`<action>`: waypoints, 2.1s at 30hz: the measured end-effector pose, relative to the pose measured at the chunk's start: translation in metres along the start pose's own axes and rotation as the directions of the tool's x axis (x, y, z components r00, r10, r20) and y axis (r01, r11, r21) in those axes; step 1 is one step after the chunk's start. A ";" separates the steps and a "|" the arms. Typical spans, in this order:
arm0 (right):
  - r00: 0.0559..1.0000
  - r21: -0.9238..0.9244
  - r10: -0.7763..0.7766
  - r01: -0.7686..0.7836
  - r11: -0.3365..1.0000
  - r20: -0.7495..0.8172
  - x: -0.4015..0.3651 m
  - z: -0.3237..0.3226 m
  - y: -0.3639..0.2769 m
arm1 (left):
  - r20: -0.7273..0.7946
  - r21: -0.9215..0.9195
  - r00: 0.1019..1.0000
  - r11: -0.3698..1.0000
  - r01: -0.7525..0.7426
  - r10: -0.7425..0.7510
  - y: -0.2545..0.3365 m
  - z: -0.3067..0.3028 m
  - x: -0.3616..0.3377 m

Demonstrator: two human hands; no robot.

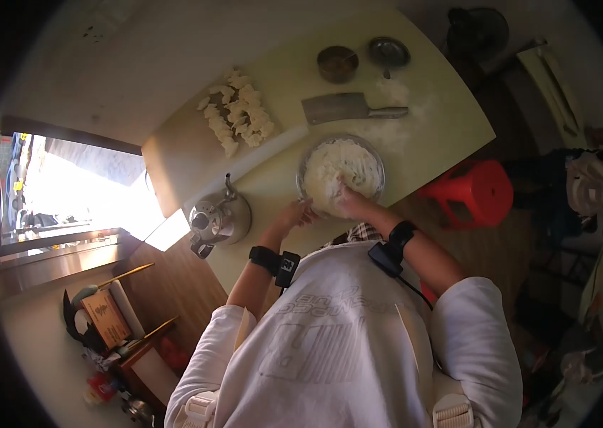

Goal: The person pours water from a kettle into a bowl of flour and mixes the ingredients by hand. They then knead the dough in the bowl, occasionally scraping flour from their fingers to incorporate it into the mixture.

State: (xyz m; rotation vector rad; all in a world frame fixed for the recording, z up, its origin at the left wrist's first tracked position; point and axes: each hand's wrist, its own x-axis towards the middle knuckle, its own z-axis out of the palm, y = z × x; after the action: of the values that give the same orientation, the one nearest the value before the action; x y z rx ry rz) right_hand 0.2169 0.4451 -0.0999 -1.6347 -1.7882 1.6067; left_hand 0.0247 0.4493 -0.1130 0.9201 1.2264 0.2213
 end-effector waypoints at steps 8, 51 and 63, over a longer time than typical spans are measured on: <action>0.971 -0.322 -0.237 0.237 0.916 0.041 0.008 0.036 0.014 | 0.044 -0.058 0.997 0.996 -0.063 0.065 -0.004 -0.001 -0.012; 0.802 -0.533 -0.430 0.596 0.600 0.414 0.034 -0.025 -0.018 | -0.279 -0.191 0.960 0.979 -0.069 0.013 0.003 -0.001 0.006; 0.903 -0.373 -0.382 0.429 0.822 0.196 0.015 -0.061 -0.020 | -0.267 -0.208 0.964 0.976 -0.066 0.008 0.003 -0.001 0.005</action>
State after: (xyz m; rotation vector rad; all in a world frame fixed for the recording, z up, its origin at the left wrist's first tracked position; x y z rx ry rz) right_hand 0.2465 0.4948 -0.0681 -1.1846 -2.4622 1.2050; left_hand 0.0265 0.4548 -0.1144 0.7407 1.4008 0.5110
